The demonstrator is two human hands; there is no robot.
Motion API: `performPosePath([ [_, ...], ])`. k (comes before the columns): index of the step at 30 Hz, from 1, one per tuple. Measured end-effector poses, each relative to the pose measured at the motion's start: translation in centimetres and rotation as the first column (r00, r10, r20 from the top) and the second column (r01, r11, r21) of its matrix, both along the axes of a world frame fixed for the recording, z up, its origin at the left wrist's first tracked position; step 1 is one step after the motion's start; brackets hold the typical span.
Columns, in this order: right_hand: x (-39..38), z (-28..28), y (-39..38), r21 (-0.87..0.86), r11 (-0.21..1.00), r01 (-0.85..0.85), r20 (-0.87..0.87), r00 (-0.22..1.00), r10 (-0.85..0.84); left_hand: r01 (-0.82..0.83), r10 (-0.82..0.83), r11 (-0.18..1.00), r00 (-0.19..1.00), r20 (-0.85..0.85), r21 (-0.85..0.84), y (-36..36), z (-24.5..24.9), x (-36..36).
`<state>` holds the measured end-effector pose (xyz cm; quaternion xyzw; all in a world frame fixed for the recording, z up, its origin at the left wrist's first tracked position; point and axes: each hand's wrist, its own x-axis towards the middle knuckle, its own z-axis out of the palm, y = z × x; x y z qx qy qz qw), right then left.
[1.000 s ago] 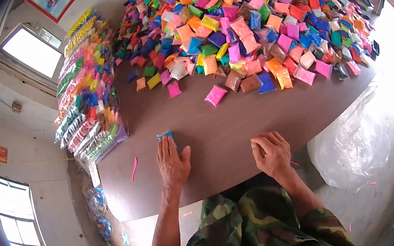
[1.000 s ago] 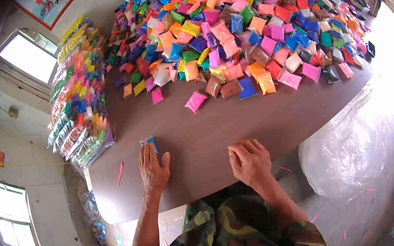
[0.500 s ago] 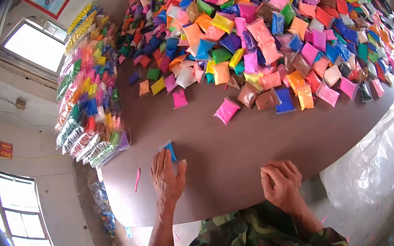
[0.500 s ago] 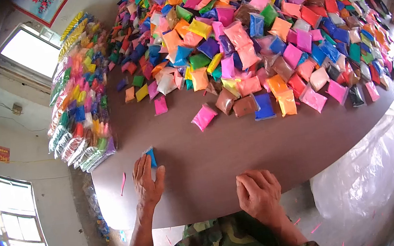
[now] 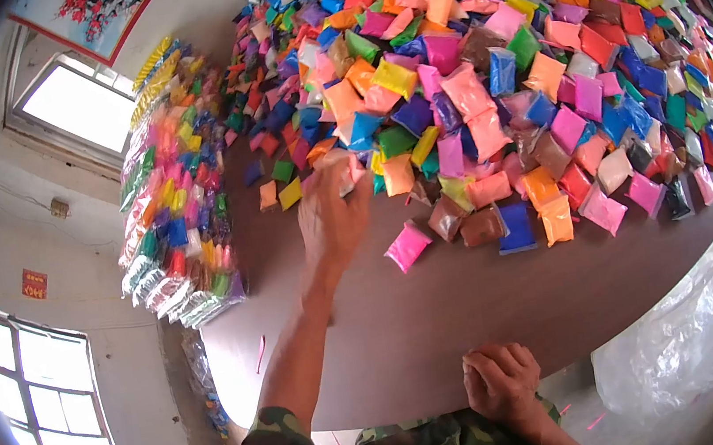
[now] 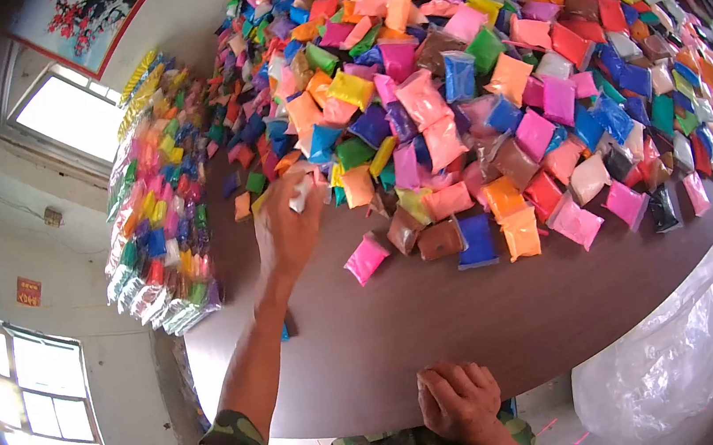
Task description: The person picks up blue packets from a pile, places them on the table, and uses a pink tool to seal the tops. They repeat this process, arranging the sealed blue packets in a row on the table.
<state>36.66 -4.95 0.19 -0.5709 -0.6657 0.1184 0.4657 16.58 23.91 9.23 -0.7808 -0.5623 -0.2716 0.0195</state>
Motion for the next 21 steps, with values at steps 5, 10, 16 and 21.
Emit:
performPosePath([
  [5, 0.2, 0.2, 0.0, -0.017, 1.000, -0.001, 0.003, 1.000, 0.001, -0.020, 0.018, 0.996, 1.000, 0.025, 0.092, 8.3, -2.7, 0.4],
  [10, 0.3, 1.1, 0.2, -0.017, 1.000, 0.002, -0.021, 1.000, -0.002, 0.064, -0.024, 0.990, 0.952, 0.304, -0.123, 4.5, -1.5, -0.1],
  [16, 0.2, 0.7, 0.2, -0.039, 0.999, -0.028, -0.019, 0.999, 0.027, 0.190, 0.125, 0.861, 0.820, 0.558, -0.471, -9.9, -0.8, -1.6],
  [21, -1.5, 4.1, 0.7, -0.272, 0.962, -0.036, -0.641, 0.752, -0.153, 0.368, 0.079, 0.798, 0.721, 0.688, -0.477, -19.5, -2.4, -3.3],
])
